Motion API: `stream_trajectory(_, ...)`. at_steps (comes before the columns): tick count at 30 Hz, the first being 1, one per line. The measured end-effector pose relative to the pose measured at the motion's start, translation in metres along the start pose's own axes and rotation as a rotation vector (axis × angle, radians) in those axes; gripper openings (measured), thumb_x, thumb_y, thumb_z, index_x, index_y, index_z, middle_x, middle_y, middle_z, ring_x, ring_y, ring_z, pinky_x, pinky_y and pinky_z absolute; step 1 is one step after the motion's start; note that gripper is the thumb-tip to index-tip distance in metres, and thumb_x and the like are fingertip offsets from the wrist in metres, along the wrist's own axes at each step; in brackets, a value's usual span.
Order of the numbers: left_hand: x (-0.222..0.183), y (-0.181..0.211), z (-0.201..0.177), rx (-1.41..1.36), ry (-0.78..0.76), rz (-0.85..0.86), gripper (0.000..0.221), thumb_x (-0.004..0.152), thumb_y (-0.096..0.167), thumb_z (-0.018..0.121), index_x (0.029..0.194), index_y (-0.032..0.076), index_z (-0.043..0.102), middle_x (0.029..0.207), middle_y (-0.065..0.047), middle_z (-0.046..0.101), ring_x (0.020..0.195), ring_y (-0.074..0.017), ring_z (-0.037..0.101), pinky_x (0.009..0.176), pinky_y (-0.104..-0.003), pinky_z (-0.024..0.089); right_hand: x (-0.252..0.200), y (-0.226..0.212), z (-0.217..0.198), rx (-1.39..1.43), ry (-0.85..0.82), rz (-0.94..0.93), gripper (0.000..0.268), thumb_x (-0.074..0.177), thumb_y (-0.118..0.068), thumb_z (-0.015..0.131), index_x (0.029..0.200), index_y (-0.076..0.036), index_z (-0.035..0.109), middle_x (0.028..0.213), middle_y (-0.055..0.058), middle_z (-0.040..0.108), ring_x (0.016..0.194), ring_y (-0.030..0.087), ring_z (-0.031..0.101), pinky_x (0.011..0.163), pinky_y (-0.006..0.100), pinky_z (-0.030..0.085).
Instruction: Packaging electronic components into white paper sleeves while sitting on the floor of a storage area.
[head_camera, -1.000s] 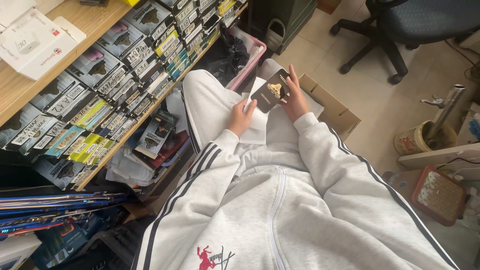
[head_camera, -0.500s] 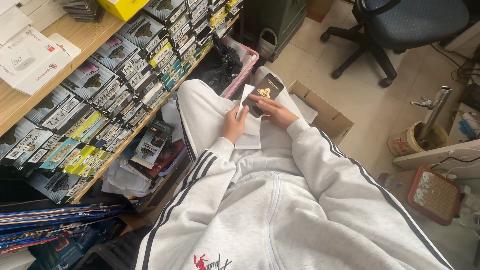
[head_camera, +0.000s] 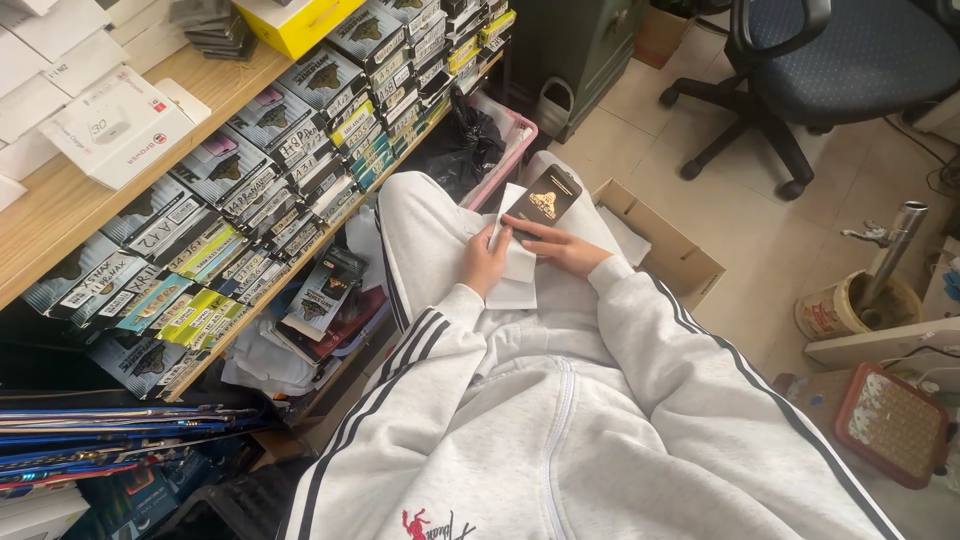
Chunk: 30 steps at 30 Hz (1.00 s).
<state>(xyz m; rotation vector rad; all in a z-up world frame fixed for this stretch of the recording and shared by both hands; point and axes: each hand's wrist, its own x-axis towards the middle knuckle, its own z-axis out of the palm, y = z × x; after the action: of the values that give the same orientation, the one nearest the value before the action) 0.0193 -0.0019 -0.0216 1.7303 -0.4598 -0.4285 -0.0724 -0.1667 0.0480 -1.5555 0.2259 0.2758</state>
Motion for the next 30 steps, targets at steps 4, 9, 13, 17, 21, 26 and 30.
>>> stream_trajectory(4,-0.001,-0.002,0.004,-0.022,-0.004,0.034,0.03,0.105,0.038,0.056,0.1,0.012,0.071,0.088,-0.002,0.07,0.09,-0.0144,0.062,0.084,-0.034,0.052,0.01,0.016,-0.01,0.103,0.026,-0.003,0.049,0.101,-0.036,0.055,0.149,-0.029,0.052,0.161,0.01,0.042,0.138,0.036,0.048,0.109,0.048,0.042)
stream_trajectory(9,0.0,-0.002,0.007,-0.016,-0.025,0.029,0.035,0.106,0.043,0.055,0.102,0.012,0.071,0.092,-0.007,0.075,0.092,-0.0181,0.069,0.086,-0.035,0.055,0.018,0.017,-0.023,0.403,0.261,-0.133,0.057,0.105,-0.043,0.051,0.157,-0.046,0.03,0.168,0.011,0.023,0.146,0.043,0.036,0.116,0.054,0.033)
stream_trajectory(13,-0.004,-0.001,0.006,0.018,-0.025,0.036,0.035,0.106,0.044,0.055,0.099,0.013,0.071,0.088,-0.005,0.074,0.089,-0.0171,0.069,0.082,-0.034,0.054,0.007,0.003,-0.013,0.413,0.27,-0.136,0.061,0.105,-0.04,0.052,0.157,-0.051,0.022,0.171,0.014,0.008,0.151,0.047,0.023,0.12,0.057,0.027)
stream_trajectory(17,-0.005,-0.008,0.002,0.039,0.011,0.015,0.036,0.105,0.044,0.054,0.102,0.012,0.071,0.088,-0.006,0.073,0.09,-0.0197,0.069,0.084,-0.037,0.054,0.002,0.004,0.002,0.132,0.111,-0.034,0.057,0.1,-0.033,0.059,0.153,-0.04,0.041,0.169,0.011,0.022,0.149,0.04,0.03,0.116,0.052,0.032)
stream_trajectory(21,0.002,-0.015,0.004,0.064,0.004,0.023,0.036,0.105,0.044,0.054,0.101,0.013,0.071,0.09,-0.007,0.074,0.093,-0.0216,0.071,0.086,-0.038,0.055,0.013,0.022,-0.006,0.07,0.027,-0.026,0.054,0.098,-0.026,0.061,0.15,-0.021,0.05,0.164,0.013,0.035,0.141,0.036,0.043,0.113,0.051,0.04)
stream_trajectory(26,-0.001,-0.006,0.005,0.046,-0.025,0.022,0.039,0.106,0.047,0.052,0.098,0.013,0.07,0.088,-0.005,0.073,0.089,-0.0209,0.07,0.084,-0.038,0.055,0.005,-0.001,-0.001,0.276,0.189,-0.045,0.056,0.1,-0.035,0.057,0.153,-0.041,0.042,0.163,0.005,0.031,0.139,0.036,0.039,0.111,0.048,0.037)
stream_trajectory(30,0.0,-0.004,0.007,0.044,-0.025,0.032,0.039,0.104,0.048,0.054,0.099,0.013,0.071,0.088,-0.006,0.073,0.09,-0.0215,0.07,0.083,-0.038,0.055,0.017,0.012,-0.018,0.411,0.295,-0.183,0.061,0.106,-0.039,0.053,0.158,-0.05,0.022,0.171,0.01,0.01,0.151,0.048,0.022,0.118,0.058,0.025)
